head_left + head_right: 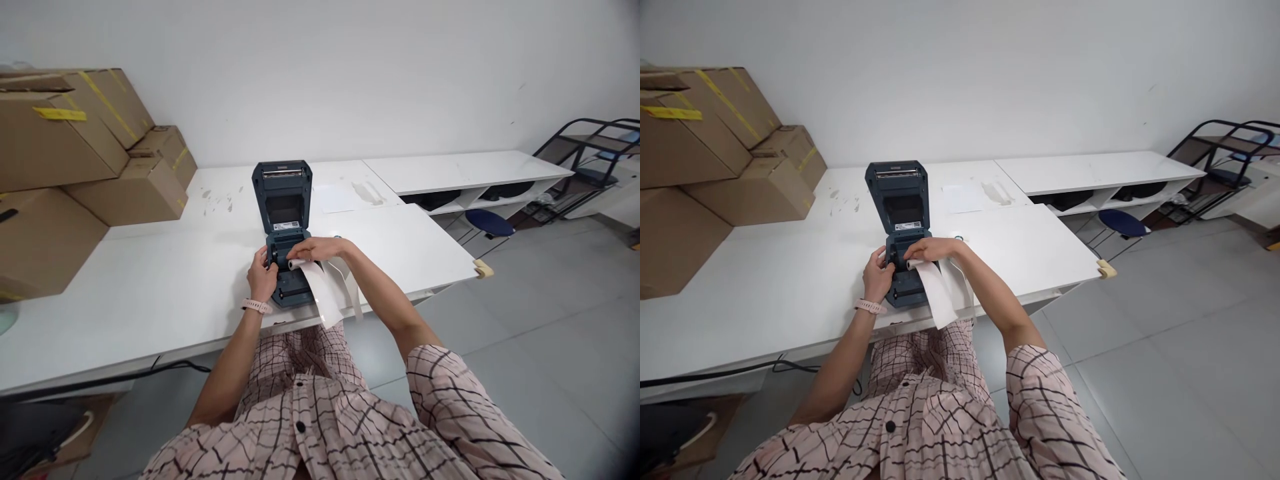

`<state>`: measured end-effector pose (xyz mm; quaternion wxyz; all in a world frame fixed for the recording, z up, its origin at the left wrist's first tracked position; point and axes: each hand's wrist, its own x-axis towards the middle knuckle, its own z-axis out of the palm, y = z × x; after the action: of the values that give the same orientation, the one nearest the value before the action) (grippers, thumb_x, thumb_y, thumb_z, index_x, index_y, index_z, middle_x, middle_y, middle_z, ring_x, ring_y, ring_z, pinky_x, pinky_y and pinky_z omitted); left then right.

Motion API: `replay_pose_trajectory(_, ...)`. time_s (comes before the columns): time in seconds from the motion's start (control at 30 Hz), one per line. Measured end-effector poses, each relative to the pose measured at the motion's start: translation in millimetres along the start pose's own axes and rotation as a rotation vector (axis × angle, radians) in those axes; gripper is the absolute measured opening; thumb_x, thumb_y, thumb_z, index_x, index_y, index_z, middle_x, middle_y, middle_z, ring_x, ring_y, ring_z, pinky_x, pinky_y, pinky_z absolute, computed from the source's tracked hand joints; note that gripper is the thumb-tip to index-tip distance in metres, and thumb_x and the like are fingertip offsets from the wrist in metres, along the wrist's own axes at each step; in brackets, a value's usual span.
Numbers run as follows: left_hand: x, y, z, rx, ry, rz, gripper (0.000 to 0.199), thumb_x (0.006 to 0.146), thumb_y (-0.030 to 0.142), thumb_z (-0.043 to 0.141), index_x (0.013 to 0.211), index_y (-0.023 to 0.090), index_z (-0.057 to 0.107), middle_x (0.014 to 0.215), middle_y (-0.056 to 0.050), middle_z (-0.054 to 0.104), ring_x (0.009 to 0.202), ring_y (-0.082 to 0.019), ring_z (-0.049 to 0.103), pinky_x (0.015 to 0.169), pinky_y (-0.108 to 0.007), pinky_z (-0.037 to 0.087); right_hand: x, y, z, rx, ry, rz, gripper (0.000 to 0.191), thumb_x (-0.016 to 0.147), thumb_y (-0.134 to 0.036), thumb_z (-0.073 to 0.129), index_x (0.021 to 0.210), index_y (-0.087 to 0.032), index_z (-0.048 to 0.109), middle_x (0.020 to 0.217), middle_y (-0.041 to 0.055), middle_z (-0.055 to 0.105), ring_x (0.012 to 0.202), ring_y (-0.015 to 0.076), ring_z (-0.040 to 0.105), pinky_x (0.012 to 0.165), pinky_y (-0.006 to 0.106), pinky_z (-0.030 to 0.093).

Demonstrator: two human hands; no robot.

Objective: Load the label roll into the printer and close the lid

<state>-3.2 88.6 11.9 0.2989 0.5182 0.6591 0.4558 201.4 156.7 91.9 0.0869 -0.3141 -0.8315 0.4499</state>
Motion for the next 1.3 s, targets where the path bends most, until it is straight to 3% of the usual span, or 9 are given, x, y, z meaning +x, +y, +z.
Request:
replay_pose_trajectory(0.1,0.6,-1.7,0.1,0.009,0.007,0.003,0.06,0.079,0.015,0.061,0.138,0.023,0.056,0.127,-0.009,0.073,0.11,-0.024,0.071,0.099,-0.039,0.051,9.7,-1.4,-3.0,-0.127,-0.101,-0.029,0.047,0.075,-0.009,0.059,0.116,-0.022,0.077,0.124,0.0078,0.075,0.102,0.0255,0.071,0.085,0.036,0.055)
replay_pose_trajectory(0.23,2.0,-4.5,1.1,0.011,0.01,0.009,0.058,0.08,0.014,0.061,0.137,0.022,0.057,0.127,-0.01,0.073,0.107,-0.023,0.071,0.098,-0.038,0.052,26.1,-9.7,-3.5,-0.411,-0.217,-0.036,0.061,0.072,-0.003,0.062,0.131,-0.018,0.069,0.117,0.0119,0.076,0.101,0.0283,0.069,0.081,0.035,0.054)
replay_pose_trajectory(0.4,2.2,-6.2,1.9,-0.011,0.014,0.009,0.057,0.08,0.013,0.06,0.136,0.022,0.058,0.127,-0.01,0.073,0.11,-0.023,0.071,0.099,-0.038,0.053,23.1,-13.4,-6.0,-0.497,-0.199,-0.056,0.047,0.07,-0.01,0.075,0.116,-0.017,0.076,0.102,0.0105,0.074,0.098,0.0285,0.062,0.078,0.035,0.05)
replay_pose_trajectory(0.53,1.7,-7.9,0.8,-0.017,0.016,0.008,0.056,0.081,0.016,0.061,0.136,0.023,0.058,0.126,-0.009,0.073,0.112,-0.023,0.07,0.102,-0.04,0.052,-34.7,5.2,-19.5,-0.093,0.038,-0.194,0.032,0.077,-0.025,0.079,0.108,-0.018,0.073,0.102,0.0061,0.069,0.086,0.0188,0.058,0.079,0.032,0.047)
replay_pose_trajectory(0.67,3.0,-10.7,0.2,0.003,0.02,0.009,0.057,0.08,0.019,0.063,0.136,0.024,0.059,0.127,-0.009,0.073,0.113,-0.025,0.07,0.104,-0.042,0.051,-130.7,44.8,-32.5,0.311,0.507,-0.295,0.04,0.068,-0.042,0.089,0.096,-0.022,0.069,0.097,0.0028,0.065,0.091,0.0187,0.059,0.084,0.033,0.046)
replay_pose_trajectory(0.73,3.7,-11.7,0.4,0.006,0.02,0.008,0.057,0.079,0.018,0.064,0.136,0.025,0.06,0.127,-0.009,0.073,0.112,-0.025,0.071,0.103,-0.042,0.052,-171.2,69.1,-34.5,0.354,0.681,-0.186,0.04,0.066,-0.041,0.09,0.095,-0.023,0.069,0.098,0.0033,0.065,0.093,0.0199,0.059,0.084,0.034,0.046)
replay_pose_trajectory(0.83,4.4,-12.5,0.8,-0.006,0.027,0.02,0.059,0.078,0.016,0.064,0.135,0.026,0.06,0.123,-0.008,0.075,0.11,-0.024,0.071,0.103,-0.042,0.053,-201.7,107.2,-32.2,0.31,0.793,0.117,0.038,0.068,-0.037,0.085,0.1,-0.022,0.07,0.1,0.0041,0.066,0.089,0.0199,0.059,0.081,0.034,0.046)
replay_pose_trajectory(0.97,5.3,-14.1,1.7,-0.042,0.042,0.017,0.06,0.076,0.014,0.065,0.134,0.027,0.061,0.119,-0.006,0.076,0.108,-0.023,0.072,0.104,-0.042,0.053,-191.5,151.8,-23.1,0.248,0.914,0.346,0.039,0.062,-0.034,0.08,0.098,-0.02,0.071,0.095,0.0032,0.067,0.079,0.017,0.055,0.072,0.031,0.045)
replay_pose_trajectory(1.3,5.9,-16.4,2.1,-0.085,0.04,0.005,0.06,0.074,0.015,0.066,0.134,0.024,0.062,0.121,-0.008,0.074,0.11,-0.024,0.071,0.104,-0.044,0.053,-137.3,195.2,-15.5,0.307,0.935,0.326,0.041,0.059,-0.029,0.071,0.099,-0.02,0.07,0.085,-0.0004,0.067,0.075,0.0158,0.054,0.078,0.033,0.047)
